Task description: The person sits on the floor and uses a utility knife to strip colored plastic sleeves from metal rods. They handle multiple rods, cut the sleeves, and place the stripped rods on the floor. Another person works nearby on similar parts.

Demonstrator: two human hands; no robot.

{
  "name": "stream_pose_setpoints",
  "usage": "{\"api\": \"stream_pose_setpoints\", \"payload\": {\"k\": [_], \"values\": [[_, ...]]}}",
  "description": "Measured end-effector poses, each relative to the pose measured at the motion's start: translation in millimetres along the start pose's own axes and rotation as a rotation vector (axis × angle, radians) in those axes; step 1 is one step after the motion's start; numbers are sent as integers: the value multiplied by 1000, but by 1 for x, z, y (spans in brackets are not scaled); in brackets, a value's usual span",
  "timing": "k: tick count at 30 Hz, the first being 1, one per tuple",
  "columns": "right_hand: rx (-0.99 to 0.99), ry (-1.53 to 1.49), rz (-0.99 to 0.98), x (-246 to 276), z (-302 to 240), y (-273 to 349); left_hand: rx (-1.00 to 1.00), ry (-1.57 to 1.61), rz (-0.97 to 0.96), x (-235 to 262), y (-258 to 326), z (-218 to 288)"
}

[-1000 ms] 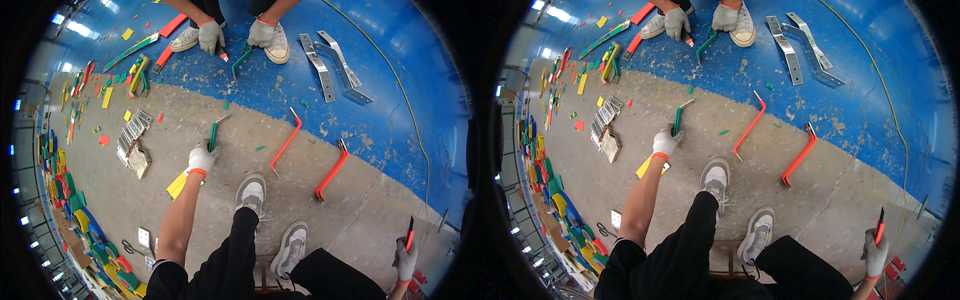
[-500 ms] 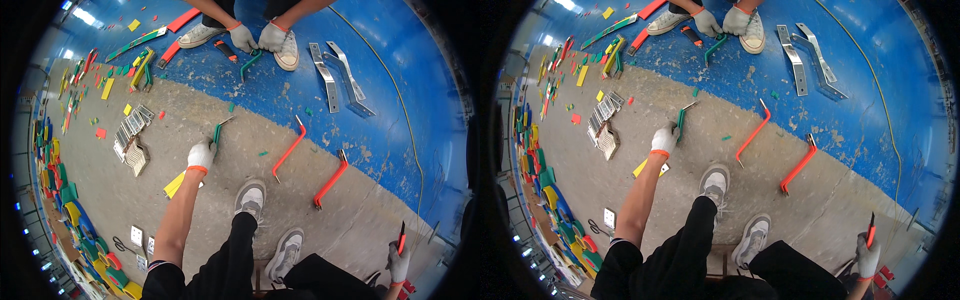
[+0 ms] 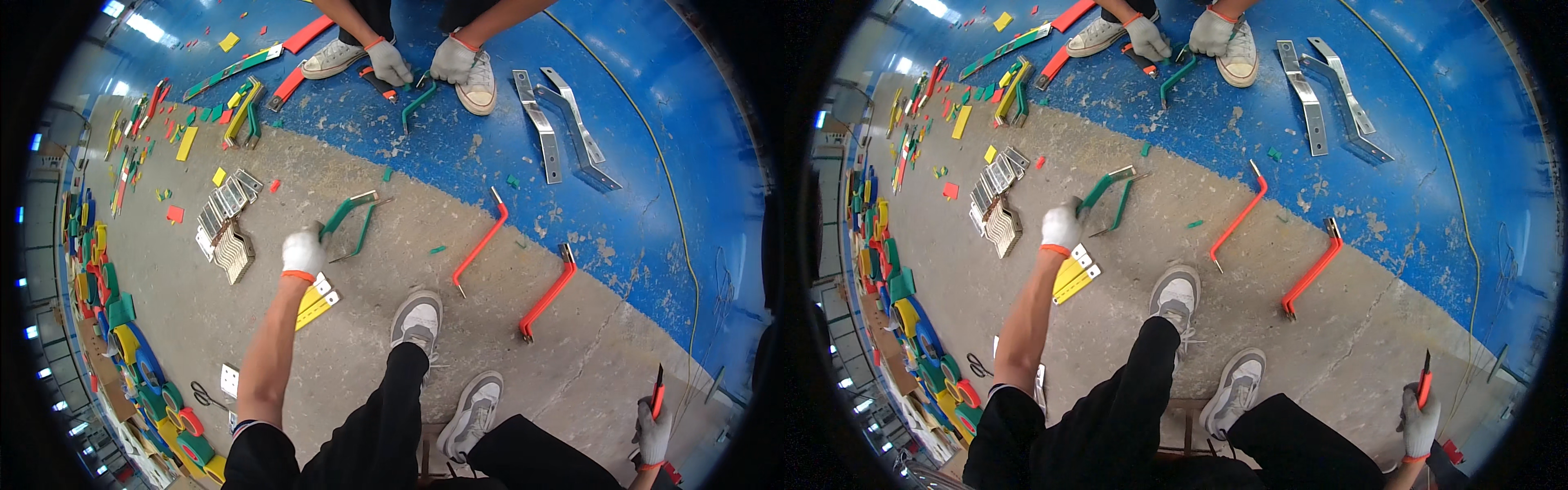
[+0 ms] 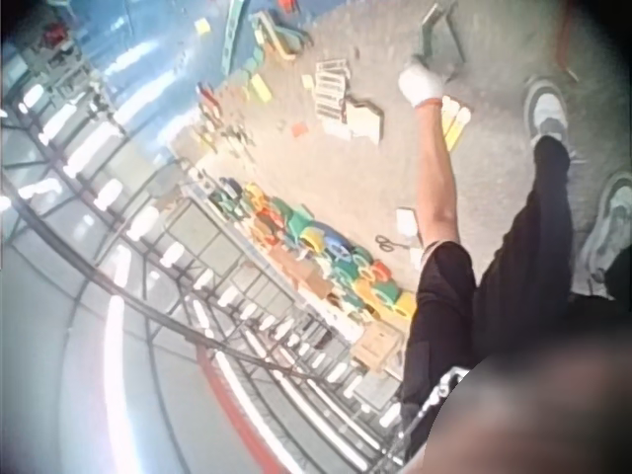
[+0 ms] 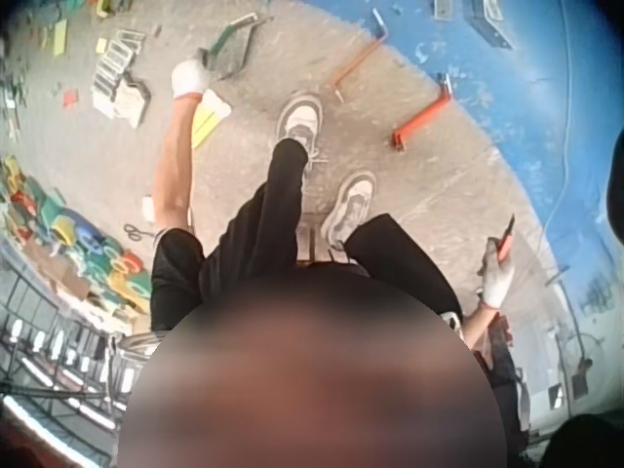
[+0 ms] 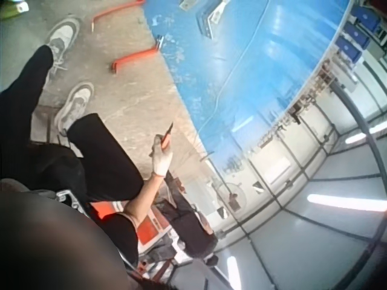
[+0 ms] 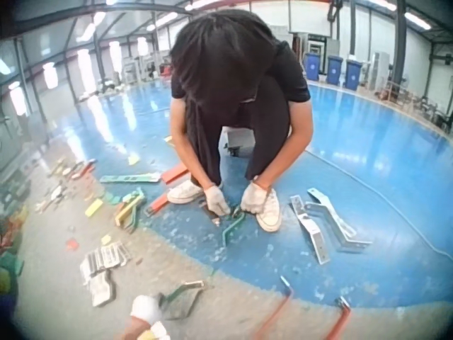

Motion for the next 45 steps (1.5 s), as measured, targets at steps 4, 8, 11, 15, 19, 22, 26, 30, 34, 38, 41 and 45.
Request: {"api": "stream_pose_setpoints", "payload": {"k": [4, 8, 11, 15, 19, 22, 26, 30, 34, 38, 41, 45], "values": [[-3, 17, -16, -2, -6, 1, -29, 17, -59, 76, -21, 15], [0, 48, 4, -2, -8, 3, -177, -173, -204, 110, -50, 54], [2, 58, 4, -1, -8, 7, -246, -268, -316, 79, -74, 99], [-8, 34, -31, -9, -8, 3, -187, -81, -277, 9, -117, 115], [-13, -25, -61, -10, -8, 5, 66, 217, -229, -13, -109, 107], [-36, 3, -30, 0, 1, 3, -115, -37, -309, -25, -78, 101], [-37, -23, -55, -5, 1, -1, -135, -168, -215, -42, -56, 68], [-22, -27, -77, -10, 0, -1, -180, -175, -152, -49, -50, 68], [-35, -26, -68, -9, 4, -2, -140, 71, -230, -40, -57, 52], [-53, -31, -77, -9, 6, -4, -37, 196, -263, -25, -58, 25], [-52, -29, -81, -12, 3, -4, -65, 134, -126, -16, -52, 26], [-5, -21, -97, -16, -3, -5, -92, 135, -60, -25, -34, 30]]}}
Point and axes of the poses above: each hand's wrist, its own y-axis away from the middle knuckle, its own x-axis out of the back of the hand, z = x × y, the point moved 9 cm from there along -y, towards the middle knuckle, and after that the axes turned 10 degrees about z, right-handed, at the moved point
